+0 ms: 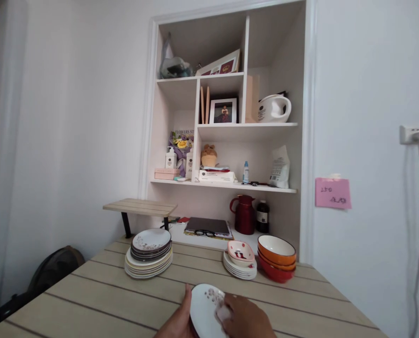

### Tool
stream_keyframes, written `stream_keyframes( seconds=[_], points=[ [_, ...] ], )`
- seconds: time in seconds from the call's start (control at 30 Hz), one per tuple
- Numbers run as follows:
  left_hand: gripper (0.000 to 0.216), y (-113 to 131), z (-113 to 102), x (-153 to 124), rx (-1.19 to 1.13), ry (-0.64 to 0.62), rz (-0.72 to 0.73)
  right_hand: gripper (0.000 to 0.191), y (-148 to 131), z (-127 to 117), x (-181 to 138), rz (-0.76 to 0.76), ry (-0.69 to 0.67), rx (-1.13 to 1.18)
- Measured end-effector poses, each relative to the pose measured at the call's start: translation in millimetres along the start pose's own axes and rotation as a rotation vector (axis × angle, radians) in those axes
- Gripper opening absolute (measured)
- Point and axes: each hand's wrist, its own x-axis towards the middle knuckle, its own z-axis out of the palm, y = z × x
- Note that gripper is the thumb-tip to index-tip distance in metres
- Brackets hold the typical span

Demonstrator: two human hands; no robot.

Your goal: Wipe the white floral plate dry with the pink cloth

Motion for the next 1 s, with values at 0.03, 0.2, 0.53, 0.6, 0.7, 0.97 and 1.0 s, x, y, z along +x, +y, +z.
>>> stream_keyframes(
  seconds=[0.03, 0.2, 0.53, 0.6, 0.7, 0.97, 1.0],
  points=[
    [0.089, 0, 1, 0, 0.002, -0.004, -0.004, 0.034, 1, -4, -5, -0.026, -0.039, 0.047],
    [0.088, -3, 3, 1, -0.02, 0.033, 0.026, 0.033, -9, -7, -13, -0.211, -0.166, 0.297],
    [0.084, -4, -6, 8, -0.031, 0.114, 0.04, 0.039, -23, 26, 21, -0.125, 0.089, 0.174],
    [0.086, -3, -5, 7, -0.007, 0.095, 0.039, 0.039, -16, 23, 22, -0.066, 0.087, 0.104],
    [0.088, 0, 0, 4, 0.024, 0.052, 0.023, 0.037, -6, 13, 14, -0.005, 0.045, 0.012],
    [0.088, -4, 4, 0, -0.016, 0.014, 0.034, 0.032, -8, -6, -16, -0.169, -0.137, 0.288],
    [0.087, -5, 4, 1, -0.024, 0.018, 0.042, 0.034, -9, -4, -15, -0.199, -0.139, 0.312]
  ],
)
